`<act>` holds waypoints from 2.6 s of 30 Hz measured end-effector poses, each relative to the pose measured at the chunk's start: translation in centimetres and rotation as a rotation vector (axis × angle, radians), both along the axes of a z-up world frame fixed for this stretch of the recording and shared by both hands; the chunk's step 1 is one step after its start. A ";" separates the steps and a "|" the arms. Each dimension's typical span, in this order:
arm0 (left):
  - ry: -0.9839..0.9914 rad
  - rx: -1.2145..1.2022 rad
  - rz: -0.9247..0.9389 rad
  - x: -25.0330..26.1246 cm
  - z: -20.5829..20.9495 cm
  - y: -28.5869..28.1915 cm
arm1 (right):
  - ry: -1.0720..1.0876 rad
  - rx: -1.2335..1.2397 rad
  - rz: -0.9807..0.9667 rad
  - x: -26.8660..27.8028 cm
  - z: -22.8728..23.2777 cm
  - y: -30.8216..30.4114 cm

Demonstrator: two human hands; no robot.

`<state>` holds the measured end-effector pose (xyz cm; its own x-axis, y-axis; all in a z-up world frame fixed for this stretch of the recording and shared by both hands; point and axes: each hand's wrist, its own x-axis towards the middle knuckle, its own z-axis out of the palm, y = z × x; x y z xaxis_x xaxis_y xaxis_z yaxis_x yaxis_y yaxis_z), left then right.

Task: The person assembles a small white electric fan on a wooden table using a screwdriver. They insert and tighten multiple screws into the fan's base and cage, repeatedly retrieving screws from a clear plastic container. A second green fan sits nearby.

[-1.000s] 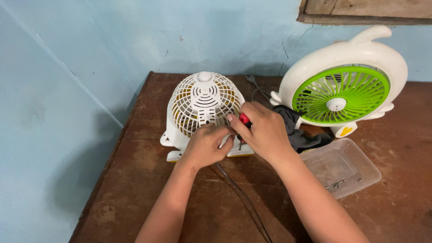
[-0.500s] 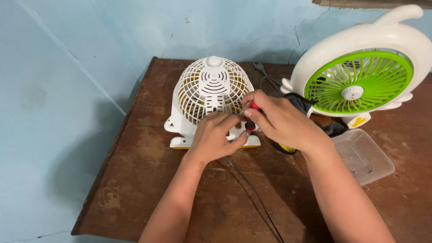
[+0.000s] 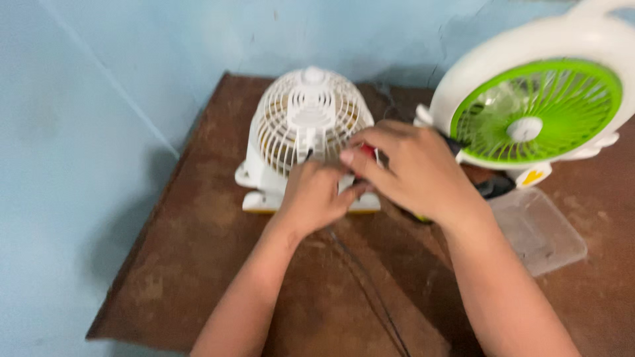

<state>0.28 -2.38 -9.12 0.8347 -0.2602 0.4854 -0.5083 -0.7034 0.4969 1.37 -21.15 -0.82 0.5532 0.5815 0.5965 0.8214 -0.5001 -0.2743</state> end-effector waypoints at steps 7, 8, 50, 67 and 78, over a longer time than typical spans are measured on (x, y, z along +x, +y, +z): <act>-0.164 0.092 0.024 -0.9 0.9 -0.6 | 0.173 0.093 0.199 0.3 1.4 -1.9; -0.198 0.072 0.041 -0.9 0.8 -0.7 | 0.157 0.081 0.176 0.4 1.3 -1.7; 0.014 -0.486 0.013 -1.4 1.5 -0.2 | 0.584 0.176 0.010 2.4 -2.0 -0.5; -0.116 -0.569 -0.358 2.6 2.7 -0.5 | 0.408 0.526 -0.124 1.8 -7.2 1.3; 0.146 -0.684 -0.553 2.1 2.4 0.5 | 0.424 0.647 0.081 2.2 -13.6 1.1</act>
